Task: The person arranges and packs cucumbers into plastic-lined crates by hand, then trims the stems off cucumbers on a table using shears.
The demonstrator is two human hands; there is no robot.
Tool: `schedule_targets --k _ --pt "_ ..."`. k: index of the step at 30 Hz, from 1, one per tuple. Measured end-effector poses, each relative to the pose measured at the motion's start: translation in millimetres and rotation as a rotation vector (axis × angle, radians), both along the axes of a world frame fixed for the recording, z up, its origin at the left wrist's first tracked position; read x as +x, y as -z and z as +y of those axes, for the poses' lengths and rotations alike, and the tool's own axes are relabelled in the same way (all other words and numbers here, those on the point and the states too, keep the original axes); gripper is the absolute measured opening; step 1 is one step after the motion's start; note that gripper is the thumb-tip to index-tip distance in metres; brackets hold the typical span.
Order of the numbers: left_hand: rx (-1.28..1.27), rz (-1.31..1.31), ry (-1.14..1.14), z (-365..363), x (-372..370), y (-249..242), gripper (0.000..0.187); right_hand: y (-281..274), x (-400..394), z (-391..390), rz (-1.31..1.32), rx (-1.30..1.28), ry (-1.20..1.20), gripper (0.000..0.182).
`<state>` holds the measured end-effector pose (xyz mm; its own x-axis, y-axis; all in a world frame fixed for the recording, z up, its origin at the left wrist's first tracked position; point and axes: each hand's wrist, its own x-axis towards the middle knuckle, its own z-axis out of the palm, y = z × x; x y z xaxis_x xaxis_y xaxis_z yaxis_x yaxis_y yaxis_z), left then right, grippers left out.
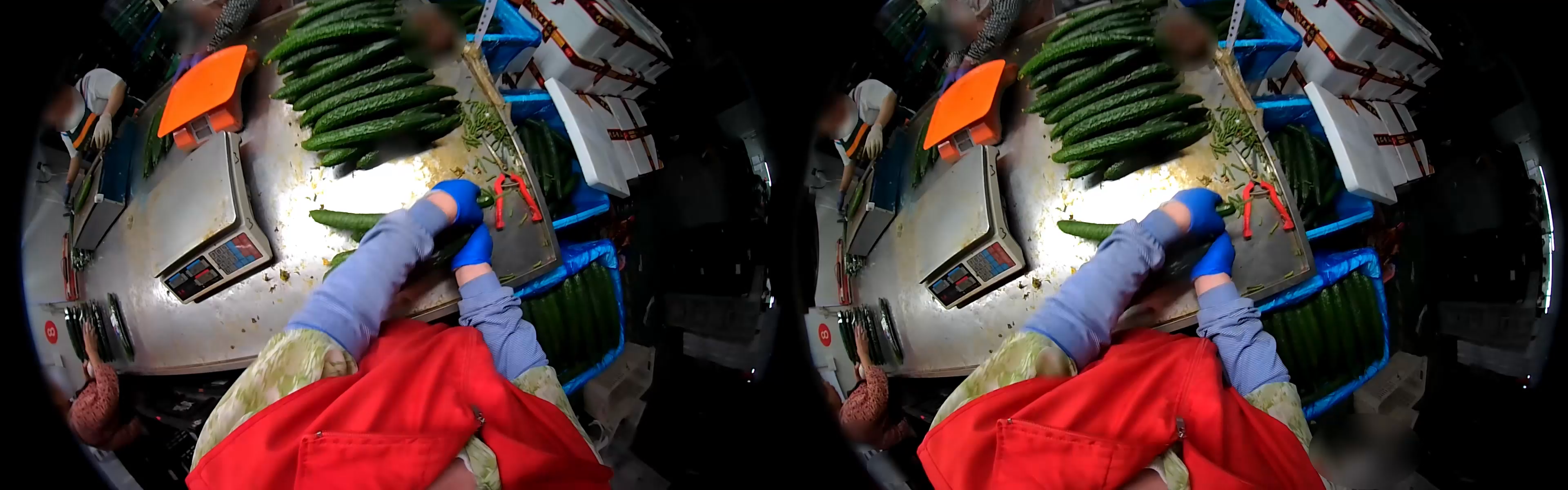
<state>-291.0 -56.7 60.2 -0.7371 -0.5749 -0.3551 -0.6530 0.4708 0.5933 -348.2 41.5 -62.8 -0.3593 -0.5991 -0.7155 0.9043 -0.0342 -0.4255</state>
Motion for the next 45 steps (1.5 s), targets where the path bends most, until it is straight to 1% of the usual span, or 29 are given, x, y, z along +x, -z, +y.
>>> schedule_targets --k 1,2,4,5,6,7,8,9,10,13,14,16,17,19,20,21,24,27,29,31,32,33,34,39,40,41,42,44,45 --pt "0.042 0.042 -0.008 -10 0 6 0.044 -36 9 -1 0.077 0.119 0.056 0.043" --pt "0.128 0.062 -0.036 -24 -1 10 0.052 -35 8 -4 0.052 0.049 0.006 0.042" --pt "0.068 0.236 -0.024 -50 -1 59 0.066 -44 4 -5 -0.016 -0.051 -0.049 0.04" --pt "0.219 0.31 -0.062 -56 9 61 0.068 -41 -1 -1 -0.101 -0.225 -0.11 0.038" --pt "0.581 0.389 -0.115 -67 11 85 0.067 -49 -3 1 -0.114 -0.19 -0.107 0.036" --pt "0.606 0.526 -0.114 -68 29 80 0.065 -55 -4 4 -0.129 -0.161 -0.105 0.033" --pt "0.262 0.398 -0.025 -78 50 57 0.066 -43 -7 8 -0.043 -0.17 -0.11 0.034" --pt "0.365 0.47 -0.074 -79 76 51 0.065 -25 -11 14 0.043 -0.181 -0.117 0.036" --pt "0.289 0.468 -0.009 -79 107 40 0.067 -15 -13 19 0.13 -0.195 -0.124 0.038" --pt "-0.167 0.476 0.2 -68 180 34 0.074 -75 -4 54 0.334 -0.05 -0.16 0.047" --pt "-0.225 0.387 0.141 -65 198 40 0.076 -95 1 67 0.272 -0.073 -0.176 0.055" --pt "-0.203 0.138 -0.023 -58 216 42 0.078 -92 9 101 0.052 -0.084 -0.3 0.047" --pt "-0.217 0.041 -0.079 -56 215 47 0.07 -82 12 116 -0.082 -0.108 -0.411 0.045" --pt "-0.24 0.119 -0.226 -48 206 71 0.061 -57 26 125 -0.46 -0.084 -0.582 0.038" --pt "-0.384 0.276 -0.241 -48 201 91 0.054 -78 44 112 -0.302 0.175 -0.59 0.037" --pt "-0.374 0.33 -0.288 -56 199 118 0.053 -76 50 107 -0.176 0.169 -0.644 0.041" --pt "-0.355 0.222 -0.235 -57 171 89 0.054 -67 43 91 -0.191 0.096 -0.568 0.045" --pt "-0.517 0.42 -0.146 -36 161 39 0.051 -50 41 88 -0.228 0.187 -0.471 0.051" --pt "-0.422 0.521 -0.246 -7 181 6 0.049 -55 33 94 -0.233 0.103 -0.49 0.054" --pt "-0.368 0.492 -0.473 24 223 21 0.049 -52 26 96 -0.247 0.043 -0.545 0.056" --pt "-0.219 0.514 -0.634 43 238 39 0.051 -49 23 95 -0.229 0.037 -0.552 0.057" --pt "0.015 0.696 -0.786 64 247 62 0.055 -52 22 92 -0.216 0.072 -0.551 0.057" --pt "0.03 0.703 -0.802 81 251 82 0.057 -59 20 87 -0.201 0.107 -0.549 0.058" --pt "-0.086 0.892 -0.99 117 189 74 0.045 -49 19 75 -0.176 0.113 -0.469 0.058" --pt "-0.095 0.852 -0.987 111 181 69 0.045 -52 20 77 -0.089 0.024 -0.462 0.056" --pt "-0.088 0.812 -0.975 106 177 68 0.045 -20 21 71 -0.166 0.02 -0.467 0.054" --pt "-0.113 0.791 -1.001 99 178 79 0.046 -31 19 74 -0.224 -0.043 -0.459 0.049" --pt "0.098 0.867 -0.942 88 180 87 0.043 -43 20 92 -0.009 -0.174 -0.495 0.027" --pt "-0.017 0.741 -0.855 87 175 72 0.045 -12 21 99 -0.046 -0.439 -0.406 0.024"
